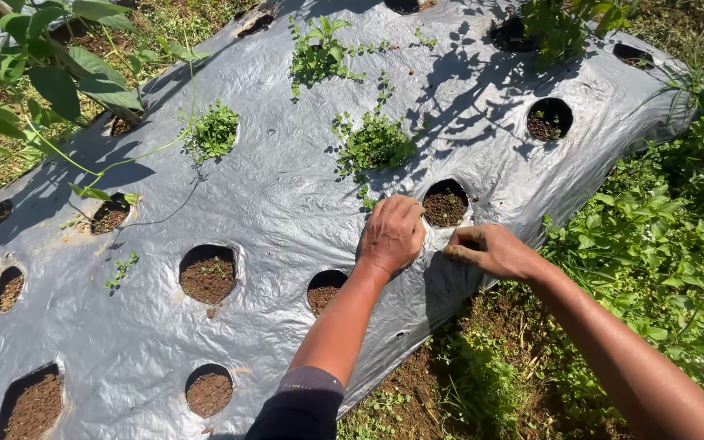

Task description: The person is pulling weeds by hand from a garden bed that is covered with plastic mulch to clear the area around the crops.

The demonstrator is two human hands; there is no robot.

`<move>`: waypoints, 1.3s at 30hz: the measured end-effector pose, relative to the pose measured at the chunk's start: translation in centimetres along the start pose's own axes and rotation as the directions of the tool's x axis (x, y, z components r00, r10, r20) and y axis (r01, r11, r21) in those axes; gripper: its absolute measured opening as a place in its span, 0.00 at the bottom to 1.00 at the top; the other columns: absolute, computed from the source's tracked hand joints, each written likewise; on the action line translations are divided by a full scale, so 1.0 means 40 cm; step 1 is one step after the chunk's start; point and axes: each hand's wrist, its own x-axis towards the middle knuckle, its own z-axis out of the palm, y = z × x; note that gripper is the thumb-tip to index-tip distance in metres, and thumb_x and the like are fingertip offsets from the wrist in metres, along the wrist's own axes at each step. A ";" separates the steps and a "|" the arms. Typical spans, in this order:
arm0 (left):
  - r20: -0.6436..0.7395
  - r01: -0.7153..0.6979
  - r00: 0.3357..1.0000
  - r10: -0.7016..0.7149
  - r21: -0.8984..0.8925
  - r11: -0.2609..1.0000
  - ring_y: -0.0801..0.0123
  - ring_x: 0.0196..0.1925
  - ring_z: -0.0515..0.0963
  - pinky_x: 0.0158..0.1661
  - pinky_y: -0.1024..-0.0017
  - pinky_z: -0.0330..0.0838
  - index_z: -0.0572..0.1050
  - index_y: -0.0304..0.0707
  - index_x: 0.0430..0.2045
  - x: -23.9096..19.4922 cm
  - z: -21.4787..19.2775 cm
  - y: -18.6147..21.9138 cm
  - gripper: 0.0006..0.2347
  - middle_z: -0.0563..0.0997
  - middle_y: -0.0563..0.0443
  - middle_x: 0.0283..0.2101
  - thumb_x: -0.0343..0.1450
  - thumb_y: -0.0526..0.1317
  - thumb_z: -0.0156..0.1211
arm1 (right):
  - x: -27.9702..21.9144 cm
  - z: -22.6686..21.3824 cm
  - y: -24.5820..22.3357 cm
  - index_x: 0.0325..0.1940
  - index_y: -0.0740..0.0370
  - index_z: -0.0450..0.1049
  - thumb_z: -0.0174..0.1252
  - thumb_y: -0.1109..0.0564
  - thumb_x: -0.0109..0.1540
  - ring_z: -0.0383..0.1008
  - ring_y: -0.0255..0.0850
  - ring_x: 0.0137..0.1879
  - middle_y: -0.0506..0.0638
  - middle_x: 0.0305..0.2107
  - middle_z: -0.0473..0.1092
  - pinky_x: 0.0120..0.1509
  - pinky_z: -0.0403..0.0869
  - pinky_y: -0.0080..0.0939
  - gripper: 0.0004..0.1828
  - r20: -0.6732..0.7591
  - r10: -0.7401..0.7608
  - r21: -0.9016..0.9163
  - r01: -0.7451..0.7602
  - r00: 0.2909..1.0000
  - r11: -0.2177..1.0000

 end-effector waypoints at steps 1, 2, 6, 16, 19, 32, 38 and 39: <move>-0.002 -0.001 1.000 0.001 -0.001 1.000 0.62 0.47 0.80 0.51 0.65 0.73 0.79 0.49 0.29 0.001 0.002 -0.003 0.07 0.79 0.54 0.35 0.65 0.35 0.54 | -0.044 -0.014 -0.064 0.41 0.56 0.79 0.53 0.53 0.68 0.80 0.53 0.46 0.58 0.34 0.81 0.56 0.76 0.55 0.10 -0.002 0.000 -0.001 0.000 1.000 1.000; 0.001 0.001 1.000 -0.001 0.002 1.000 0.62 0.47 0.80 0.52 0.66 0.73 0.79 0.49 0.29 -0.001 0.005 -0.003 0.07 0.79 0.54 0.35 0.65 0.35 0.54 | -0.090 -0.025 -0.127 0.44 0.59 0.78 0.53 0.56 0.67 0.79 0.52 0.46 0.59 0.38 0.80 0.58 0.76 0.52 0.09 0.171 0.108 -0.138 -0.085 0.979 0.987; 0.013 -0.002 1.000 0.002 0.010 1.000 0.62 0.48 0.80 0.52 0.66 0.73 0.80 0.49 0.29 -0.002 0.006 -0.003 0.07 0.80 0.54 0.36 0.65 0.35 0.54 | -0.058 0.014 0.066 0.45 0.55 0.79 0.61 0.54 0.62 0.82 0.56 0.46 0.55 0.37 0.79 0.49 0.78 0.57 0.09 0.018 -0.015 -0.284 0.019 1.000 0.959; 0.091 0.003 0.996 -0.004 0.016 1.000 0.61 0.49 0.80 0.53 0.65 0.72 0.80 0.46 0.32 0.010 -0.018 0.016 0.07 0.81 0.52 0.38 0.66 0.36 0.54 | -0.006 0.086 0.140 0.68 0.44 0.64 0.57 0.48 0.61 0.77 0.58 0.49 0.53 0.50 0.64 0.44 0.82 0.55 0.30 -0.387 -0.253 -0.561 -0.009 0.887 0.828; 0.124 0.012 0.992 -0.017 0.036 0.999 0.60 0.51 0.80 0.54 0.64 0.72 0.81 0.46 0.34 0.023 -0.038 0.036 0.08 0.81 0.51 0.40 0.67 0.37 0.54 | 0.003 0.116 0.184 0.69 0.52 0.66 0.55 0.50 0.61 0.77 0.55 0.49 0.54 0.51 0.64 0.42 0.81 0.51 0.31 -0.409 -0.367 -0.684 -0.014 0.835 0.729; 0.043 0.359 0.925 -0.378 0.231 0.904 0.55 0.62 0.75 0.66 0.55 0.62 0.75 0.41 0.49 0.044 -0.052 0.043 0.15 0.78 0.46 0.54 0.71 0.47 0.57 | 0.013 0.124 0.258 0.64 0.54 0.70 0.54 0.52 0.59 0.79 0.53 0.47 0.55 0.53 0.65 0.45 0.78 0.50 0.27 -0.379 -0.410 -0.619 0.103 0.829 0.779; -0.008 0.531 0.829 -0.560 0.327 0.782 0.58 0.65 0.71 0.69 0.55 0.55 0.73 0.43 0.52 0.037 -0.035 0.026 0.17 0.74 0.48 0.59 0.73 0.50 0.53 | 0.024 0.063 0.198 0.57 0.47 0.72 0.53 0.55 0.60 0.81 0.44 0.34 0.50 0.48 0.66 0.38 0.79 0.45 0.20 -0.277 -0.305 -0.683 0.037 0.911 0.730; 0.010 0.535 0.820 -0.572 0.340 0.773 0.58 0.66 0.70 0.69 0.54 0.54 0.73 0.42 0.52 0.044 -0.040 0.030 0.17 0.74 0.48 0.59 0.73 0.49 0.53 | 0.019 0.042 0.173 0.55 0.47 0.72 0.53 0.58 0.60 0.81 0.43 0.32 0.50 0.48 0.66 0.37 0.79 0.45 0.18 -0.235 -0.278 -0.717 0.027 0.931 0.697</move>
